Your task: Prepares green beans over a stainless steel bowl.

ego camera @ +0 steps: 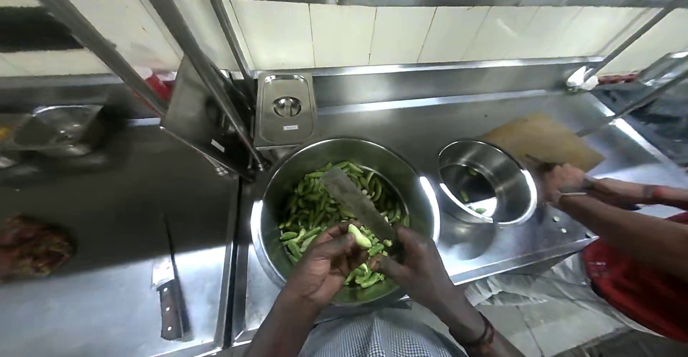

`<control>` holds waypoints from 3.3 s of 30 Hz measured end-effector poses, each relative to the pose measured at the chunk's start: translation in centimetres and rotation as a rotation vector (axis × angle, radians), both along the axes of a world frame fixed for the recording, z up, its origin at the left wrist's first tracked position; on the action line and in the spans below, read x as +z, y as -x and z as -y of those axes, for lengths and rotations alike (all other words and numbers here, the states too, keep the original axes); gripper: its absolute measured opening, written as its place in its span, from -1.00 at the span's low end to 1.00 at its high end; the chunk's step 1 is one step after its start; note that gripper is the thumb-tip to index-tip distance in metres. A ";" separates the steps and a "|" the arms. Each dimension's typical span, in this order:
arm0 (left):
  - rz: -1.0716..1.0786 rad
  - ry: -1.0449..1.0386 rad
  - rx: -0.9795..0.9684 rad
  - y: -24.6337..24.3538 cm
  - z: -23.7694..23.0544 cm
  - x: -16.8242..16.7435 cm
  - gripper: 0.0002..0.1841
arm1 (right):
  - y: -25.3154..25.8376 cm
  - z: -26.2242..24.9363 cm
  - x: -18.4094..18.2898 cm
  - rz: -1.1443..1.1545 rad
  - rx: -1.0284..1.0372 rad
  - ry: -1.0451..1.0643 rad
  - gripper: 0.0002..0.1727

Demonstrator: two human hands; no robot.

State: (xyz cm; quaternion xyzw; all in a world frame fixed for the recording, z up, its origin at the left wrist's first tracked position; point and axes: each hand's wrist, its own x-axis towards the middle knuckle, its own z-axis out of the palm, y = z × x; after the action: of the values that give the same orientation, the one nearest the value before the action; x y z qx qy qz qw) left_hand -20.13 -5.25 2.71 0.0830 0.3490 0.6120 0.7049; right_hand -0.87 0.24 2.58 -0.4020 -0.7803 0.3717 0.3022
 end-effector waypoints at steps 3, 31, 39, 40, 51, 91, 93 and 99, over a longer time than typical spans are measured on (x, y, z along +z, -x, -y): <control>0.034 -0.028 -0.083 -0.5 0.1 -0.2 -0.83 | 0.5 0.3 -0.1 -0.019 -0.017 -0.016 -0.52; -2.039 0.143 -1.148 3.7 -5.7 -4.1 -0.75 | -0.6 -0.1 -0.5 0.306 -0.194 -0.042 -0.44; -1.380 -0.363 -0.464 4.0 -2.6 -1.4 -0.82 | -1.1 -0.7 -0.6 0.121 -0.068 0.304 -0.51; -1.319 -0.407 -0.416 3.4 -2.1 -1.1 -0.83 | -0.8 -0.6 -0.5 0.108 -0.045 0.320 -0.51; -1.285 -0.560 -0.179 0.8 -0.7 -0.6 -0.91 | 0.2 0.1 -0.3 0.096 -0.007 0.169 -0.49; -1.851 0.207 -1.072 1.0 -7.0 -3.9 -0.44 | -0.1 -0.2 -0.8 0.377 -0.183 -0.072 -0.43; -1.905 0.185 -1.132 1.0 -8.2 -5.6 -0.46 | -0.2 -0.2 -0.8 0.362 -0.185 -0.063 -0.45; -1.710 0.084 -0.756 2.6 -6.5 -3.3 -0.67 | -1.0 -0.8 -0.7 0.261 -0.172 0.181 -0.54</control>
State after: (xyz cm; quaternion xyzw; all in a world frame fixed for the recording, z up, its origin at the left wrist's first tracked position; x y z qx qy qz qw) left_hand -22.73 1.22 -0.60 0.5873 0.7206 0.0603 0.3636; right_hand 0.14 1.07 1.87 -0.5379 -0.7389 0.3578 0.1914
